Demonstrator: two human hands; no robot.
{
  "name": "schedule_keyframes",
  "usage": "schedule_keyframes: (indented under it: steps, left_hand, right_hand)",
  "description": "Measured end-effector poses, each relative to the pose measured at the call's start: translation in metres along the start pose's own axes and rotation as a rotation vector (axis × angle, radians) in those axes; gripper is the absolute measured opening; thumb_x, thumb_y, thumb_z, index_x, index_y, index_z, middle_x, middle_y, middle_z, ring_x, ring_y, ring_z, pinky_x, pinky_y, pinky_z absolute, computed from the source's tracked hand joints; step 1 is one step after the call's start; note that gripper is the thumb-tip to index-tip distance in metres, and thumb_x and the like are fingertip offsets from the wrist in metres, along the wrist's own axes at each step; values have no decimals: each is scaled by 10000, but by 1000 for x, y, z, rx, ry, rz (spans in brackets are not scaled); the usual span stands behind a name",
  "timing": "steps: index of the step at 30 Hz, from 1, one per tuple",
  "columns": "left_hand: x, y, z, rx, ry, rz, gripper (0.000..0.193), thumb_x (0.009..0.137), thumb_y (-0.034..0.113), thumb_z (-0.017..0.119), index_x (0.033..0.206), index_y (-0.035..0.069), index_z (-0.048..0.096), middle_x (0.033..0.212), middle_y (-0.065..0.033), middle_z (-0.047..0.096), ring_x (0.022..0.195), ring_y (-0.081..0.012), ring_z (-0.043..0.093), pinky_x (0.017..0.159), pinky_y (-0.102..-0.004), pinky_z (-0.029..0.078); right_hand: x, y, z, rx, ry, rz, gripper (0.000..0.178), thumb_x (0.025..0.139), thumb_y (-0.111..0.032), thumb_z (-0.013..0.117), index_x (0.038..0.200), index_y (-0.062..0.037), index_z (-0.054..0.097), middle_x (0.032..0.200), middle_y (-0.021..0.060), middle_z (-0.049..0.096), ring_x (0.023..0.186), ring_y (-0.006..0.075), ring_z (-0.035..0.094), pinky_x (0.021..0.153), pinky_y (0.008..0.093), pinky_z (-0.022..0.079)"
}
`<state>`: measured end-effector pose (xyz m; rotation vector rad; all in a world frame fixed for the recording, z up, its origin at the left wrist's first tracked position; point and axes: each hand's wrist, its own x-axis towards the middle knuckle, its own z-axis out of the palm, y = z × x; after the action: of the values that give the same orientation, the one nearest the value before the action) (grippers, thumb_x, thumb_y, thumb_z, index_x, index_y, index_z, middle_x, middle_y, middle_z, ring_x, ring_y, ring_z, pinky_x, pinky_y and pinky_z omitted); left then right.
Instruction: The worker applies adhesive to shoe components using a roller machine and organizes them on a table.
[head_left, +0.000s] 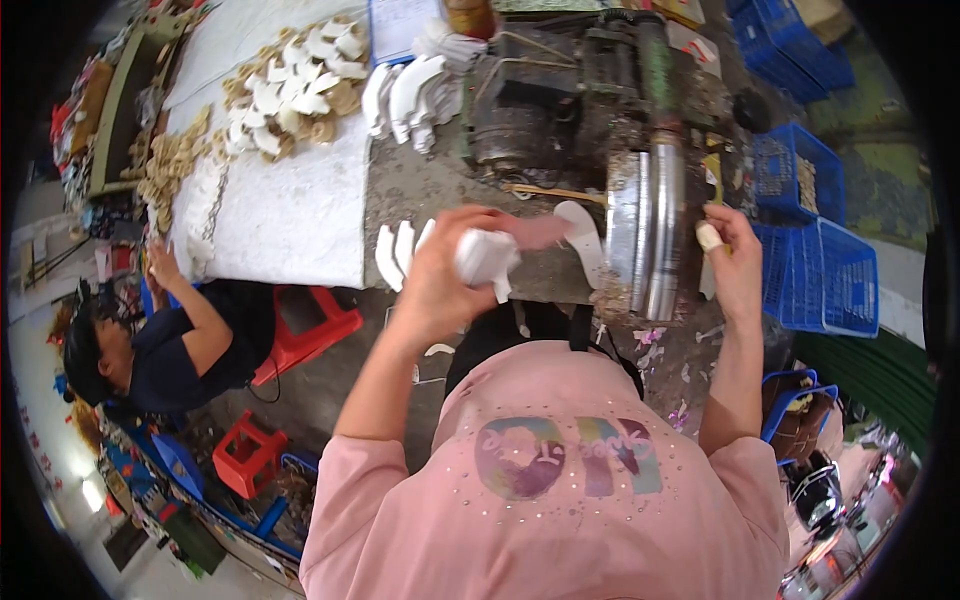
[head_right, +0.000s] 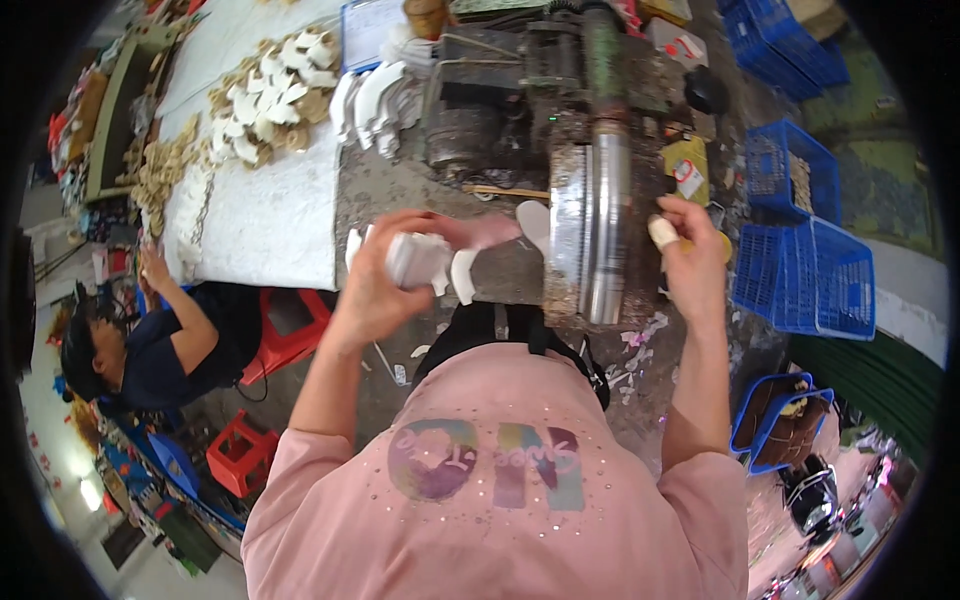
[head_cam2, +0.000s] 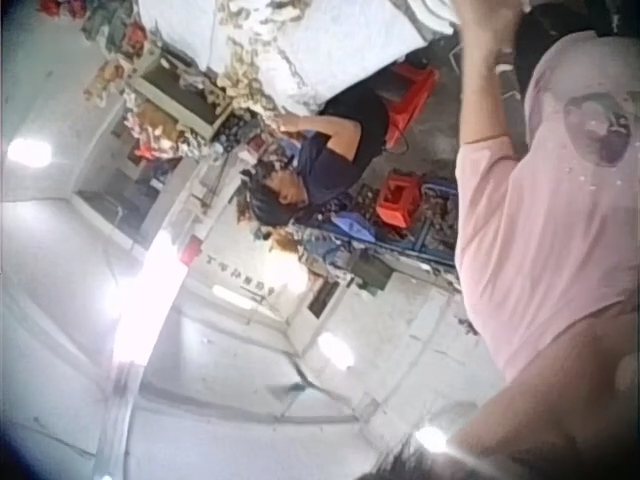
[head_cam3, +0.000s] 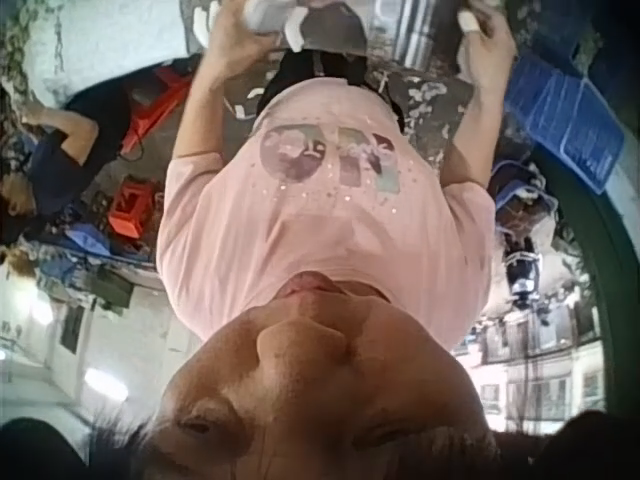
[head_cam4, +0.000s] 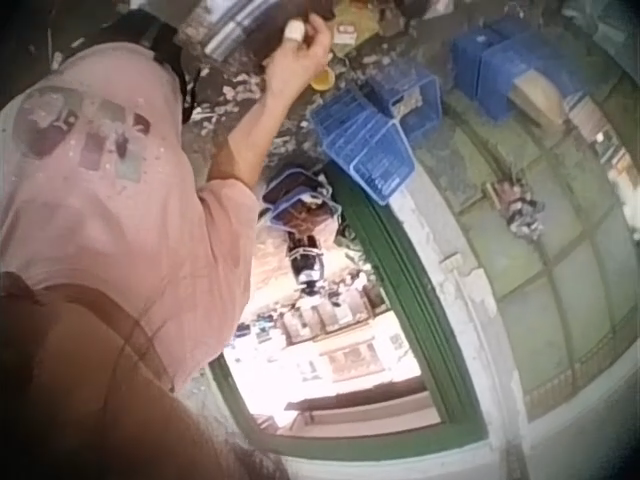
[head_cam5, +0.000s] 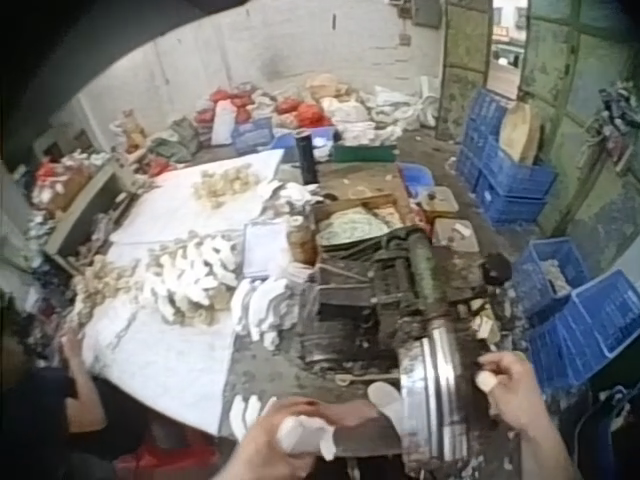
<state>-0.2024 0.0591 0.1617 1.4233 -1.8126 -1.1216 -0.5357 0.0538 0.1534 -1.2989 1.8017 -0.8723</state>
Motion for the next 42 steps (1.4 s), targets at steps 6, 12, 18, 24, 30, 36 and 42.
schedule_keyframes:
  steps: [6,12,18,24,30,36,42]
  left_hand:
    - [-53,-143,-87,825,114,-169,580,617,-15,645,1178,59,516,1266,-45,494,992,-246,579,768,-381,439]
    - [-100,-200,-78,932,-329,-177,516,624,-66,618,1111,91,548,1290,-47,464,904,-245,605,749,-388,447]
    - [-106,-195,-88,895,-407,-295,496,604,12,685,1073,134,578,1162,-81,529,888,-305,602,752,-407,473]
    - [-51,-91,-83,271,26,-439,504,608,6,669,1092,80,549,1008,-150,649,888,-224,641,795,-315,494]
    - [-5,10,9,-1050,144,43,646,609,-60,693,1186,20,415,1158,-222,570,1088,-253,564,907,-352,471]
    - [0,45,42,-1197,176,-89,722,655,-64,682,1276,12,323,1145,-240,569,1038,-260,589,875,-352,498]
    - [4,48,55,-1005,306,-45,677,675,-42,687,1250,3,333,1076,-206,610,983,-230,614,860,-341,502]
  right_hand:
    - [1,-1,-1,93,39,-7,318,818,76,469,1113,-5,557,947,52,596,878,99,560,786,226,427]
    - [1,-11,9,102,74,-37,307,831,76,477,1114,-8,560,960,49,595,890,98,555,799,221,423]
    - [0,-17,10,121,133,-73,240,861,16,540,1098,-13,569,957,37,593,867,88,553,762,212,434]
    - [-29,-66,31,59,81,-300,207,838,30,537,1030,-28,587,916,34,595,816,98,562,731,220,447]
    - [-49,-98,105,-43,-146,-666,268,695,-22,669,955,-39,606,1023,106,510,982,308,456,843,389,378]
    - [-57,-84,107,-13,86,-655,229,691,-20,636,915,-55,603,1005,101,510,967,302,442,836,415,334]
    - [-53,-81,96,-124,151,-756,249,649,3,622,886,-65,587,984,76,510,950,282,442,791,415,326]
